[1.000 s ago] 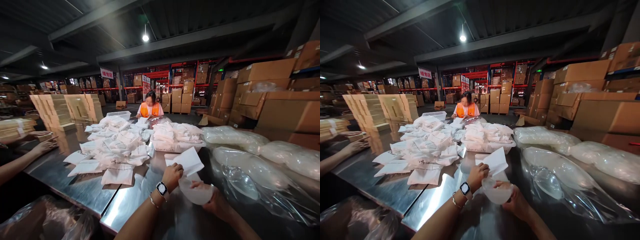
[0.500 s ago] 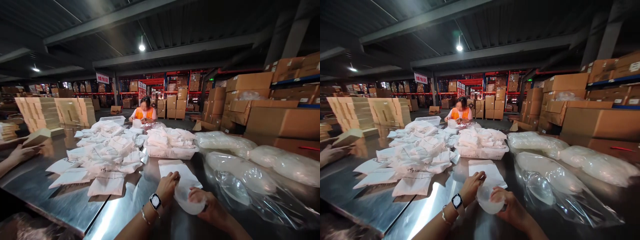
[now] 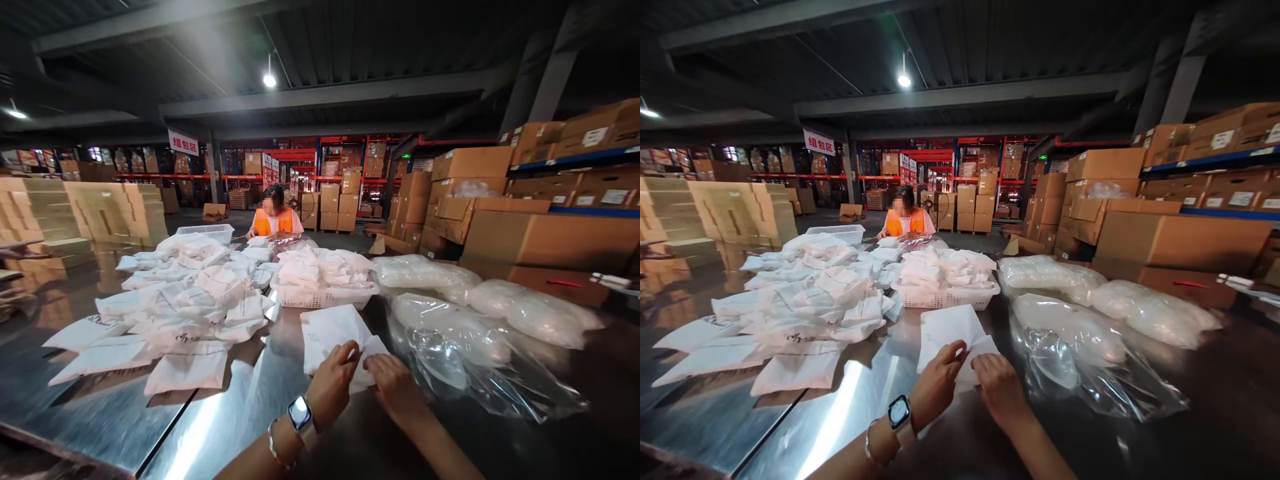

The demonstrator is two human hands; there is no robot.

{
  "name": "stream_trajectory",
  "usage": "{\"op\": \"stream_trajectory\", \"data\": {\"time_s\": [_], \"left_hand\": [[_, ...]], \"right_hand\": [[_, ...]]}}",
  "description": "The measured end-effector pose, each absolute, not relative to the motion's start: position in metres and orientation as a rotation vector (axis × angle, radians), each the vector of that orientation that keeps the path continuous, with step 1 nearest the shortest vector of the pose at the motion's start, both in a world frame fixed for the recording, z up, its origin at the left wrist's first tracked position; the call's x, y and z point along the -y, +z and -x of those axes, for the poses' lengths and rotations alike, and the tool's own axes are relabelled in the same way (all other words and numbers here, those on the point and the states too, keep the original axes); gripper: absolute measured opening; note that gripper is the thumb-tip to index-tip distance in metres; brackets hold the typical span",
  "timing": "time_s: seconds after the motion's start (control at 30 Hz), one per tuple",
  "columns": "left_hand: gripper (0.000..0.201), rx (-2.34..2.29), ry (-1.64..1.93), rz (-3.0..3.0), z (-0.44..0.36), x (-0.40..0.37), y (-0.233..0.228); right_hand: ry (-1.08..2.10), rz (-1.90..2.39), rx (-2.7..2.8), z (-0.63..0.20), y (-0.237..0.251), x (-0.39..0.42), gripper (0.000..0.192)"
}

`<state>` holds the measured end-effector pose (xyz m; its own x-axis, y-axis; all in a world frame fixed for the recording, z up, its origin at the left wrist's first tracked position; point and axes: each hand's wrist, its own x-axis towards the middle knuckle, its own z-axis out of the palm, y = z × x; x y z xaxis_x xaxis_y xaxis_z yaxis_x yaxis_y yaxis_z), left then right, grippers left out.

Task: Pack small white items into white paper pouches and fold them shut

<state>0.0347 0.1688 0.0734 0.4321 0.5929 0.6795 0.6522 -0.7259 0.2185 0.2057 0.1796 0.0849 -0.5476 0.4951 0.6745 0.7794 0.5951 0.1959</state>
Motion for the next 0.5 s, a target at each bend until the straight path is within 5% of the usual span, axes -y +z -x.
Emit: {"op": "stream_trajectory", "data": {"time_s": [0.23,0.5], "left_hand": [[0.031,1.137,-1.178,2.502,-0.051,-0.152,0.071],[0.015,0.909,-0.98,2.574,-0.063,-0.14,0.069]], "right_hand": [[-0.968,1.317,2.019,-0.197,0.069,-0.168,0.023],[-0.124,1.192,2.051,-0.209,0.013,-0.196,0.027]]}}
